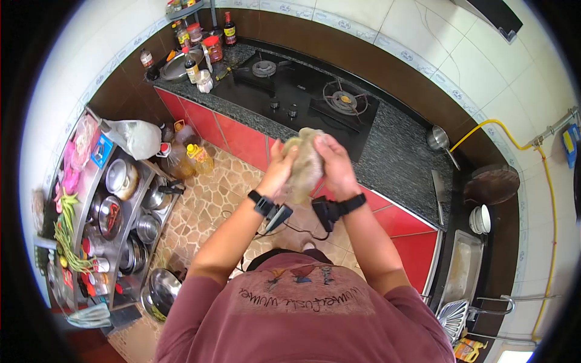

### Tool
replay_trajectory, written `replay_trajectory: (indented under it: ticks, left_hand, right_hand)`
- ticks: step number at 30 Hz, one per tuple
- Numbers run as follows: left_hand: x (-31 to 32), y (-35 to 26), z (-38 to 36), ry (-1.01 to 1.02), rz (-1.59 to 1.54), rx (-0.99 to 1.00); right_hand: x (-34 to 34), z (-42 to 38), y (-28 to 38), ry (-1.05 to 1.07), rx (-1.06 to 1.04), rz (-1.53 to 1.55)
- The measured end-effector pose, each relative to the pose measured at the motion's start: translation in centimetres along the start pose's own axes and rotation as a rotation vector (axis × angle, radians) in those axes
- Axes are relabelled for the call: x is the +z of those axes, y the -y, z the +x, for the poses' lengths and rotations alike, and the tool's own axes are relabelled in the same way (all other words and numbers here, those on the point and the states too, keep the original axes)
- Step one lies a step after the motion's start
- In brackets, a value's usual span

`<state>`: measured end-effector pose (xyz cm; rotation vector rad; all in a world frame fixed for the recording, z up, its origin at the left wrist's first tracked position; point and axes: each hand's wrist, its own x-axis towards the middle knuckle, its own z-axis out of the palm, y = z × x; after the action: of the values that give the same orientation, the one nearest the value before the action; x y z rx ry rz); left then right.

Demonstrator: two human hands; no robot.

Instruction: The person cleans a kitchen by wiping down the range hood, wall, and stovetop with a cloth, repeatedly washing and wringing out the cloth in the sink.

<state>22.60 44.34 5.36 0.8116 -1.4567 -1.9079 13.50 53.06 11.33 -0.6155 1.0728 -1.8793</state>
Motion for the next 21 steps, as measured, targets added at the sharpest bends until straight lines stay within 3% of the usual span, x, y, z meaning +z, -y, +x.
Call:
replay_trajectory:
  ticks: [1, 3, 4, 7, 10, 12, 14, 16, 18, 20, 21]
  left_hand:
    - [-1.2, 0.2, 0.3, 0.008, 0.001, 0.000]
    - [-4.1, 0.7, 1.2, 0.276, -0.590, -0.389]
    - [-4.8, 0.9, 1.7, 0.278, -0.594, -0.396]
    - [-6.4, 1.5, 4.5, 0.191, -0.720, -0.449]
    - [-8.2, 1.6, 6.8, -0.015, -0.673, -0.306]
    - [-8.6, 0.0, 8.8, -0.058, -0.644, -0.338]
    - [-9.0, -1.9, 11.2, -0.008, -0.610, -0.240]
    - [-9.4, -4.2, 13.0, -0.132, -0.370, -0.278]
    - [-10.0, -4.2, 15.2, -0.089, -0.347, -0.228]
    - [-10.2, -5.3, 17.0, -0.072, -0.365, -0.182]
    - [-10.4, -6.3, 17.7, -0.058, -0.380, -0.129]
  right_hand:
    - [1.0, 1.4, -1.5, 0.012, 0.050, 0.147]
    - [2.2, 4.0, -5.0, 0.066, 0.291, 0.352]
    - [2.1, 5.4, -7.9, 0.055, 0.387, 0.424]
    - [2.5, 7.4, -12.4, 0.019, 0.348, 0.434]
    - [4.3, 10.3, -13.2, 0.031, 0.264, 0.371]
    - [5.3, 12.7, -12.4, 0.042, -0.013, -0.466]
    - [5.2, 16.5, -14.2, -0.017, -0.056, -0.534]
    - [6.6, 17.7, -12.0, -0.036, -0.353, -0.976]
    - [6.6, 19.5, -11.7, -0.062, -0.399, -0.912]
    - [7.2, 21.0, -10.0, -0.059, -0.574, -0.947]
    - [7.4, 21.3, -9.5, -0.002, -0.467, -0.950]
